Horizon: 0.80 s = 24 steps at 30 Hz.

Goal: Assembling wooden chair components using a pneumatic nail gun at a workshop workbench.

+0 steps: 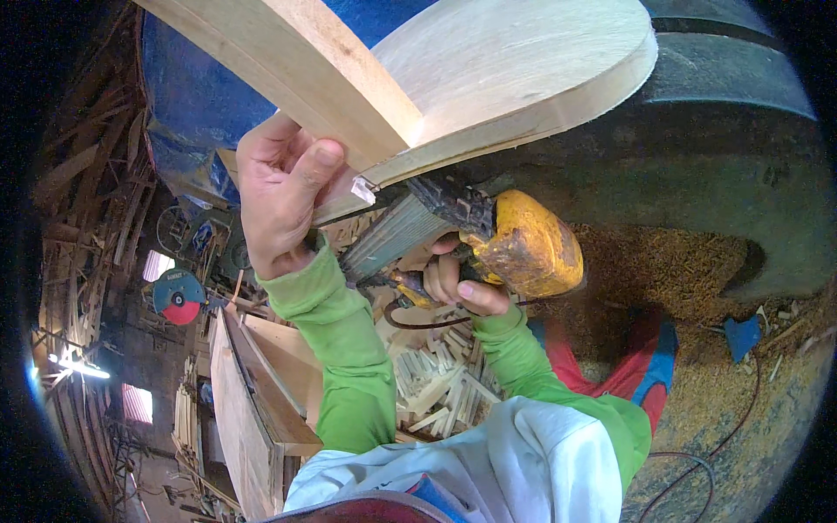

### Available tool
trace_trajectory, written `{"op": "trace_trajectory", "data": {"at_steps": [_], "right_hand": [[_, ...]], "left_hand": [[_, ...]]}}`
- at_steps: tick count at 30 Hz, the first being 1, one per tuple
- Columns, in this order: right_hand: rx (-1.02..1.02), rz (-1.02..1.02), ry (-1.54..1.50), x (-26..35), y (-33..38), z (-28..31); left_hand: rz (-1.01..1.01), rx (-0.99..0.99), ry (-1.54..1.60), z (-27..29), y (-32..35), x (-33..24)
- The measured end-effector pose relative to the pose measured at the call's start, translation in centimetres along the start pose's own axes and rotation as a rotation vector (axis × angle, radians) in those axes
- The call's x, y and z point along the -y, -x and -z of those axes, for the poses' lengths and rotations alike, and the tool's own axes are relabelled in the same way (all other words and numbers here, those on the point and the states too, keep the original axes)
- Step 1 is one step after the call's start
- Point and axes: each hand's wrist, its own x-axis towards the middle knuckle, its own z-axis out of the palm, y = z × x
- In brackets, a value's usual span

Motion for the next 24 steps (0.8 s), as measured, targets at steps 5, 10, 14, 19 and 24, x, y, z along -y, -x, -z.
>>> {"op": "trace_trajectory", "data": {"at_steps": [5, 10, 14, 19, 24], "right_hand": [[-0.011, -0.004, -0.011, -0.24, 0.0, 0.27], [-0.032, -0.018, -0.009, -0.58, -0.11, 0.1], [-0.015, -0.021, 0.016, 0.06, -0.23, 0.03], [-0.043, -0.051, 0.0, -0.36, 0.13, 0.13], [-0.012, -0.039, 0.004, -0.51, 0.04, 0.13]], "left_hand": [[-0.019, -0.007, -0.023, -0.04, -0.11, 0.19], [0.004, -0.015, -0.039, 0.25, 0.01, 0.04], [-0.026, -0.007, -0.014, -0.23, -0.26, -0.09], [-0.031, -0.033, -0.047, 0.06, 0.02, 0.44], [-0.021, -0.018, -0.033, 0.04, 0.08, 0.15]]}}
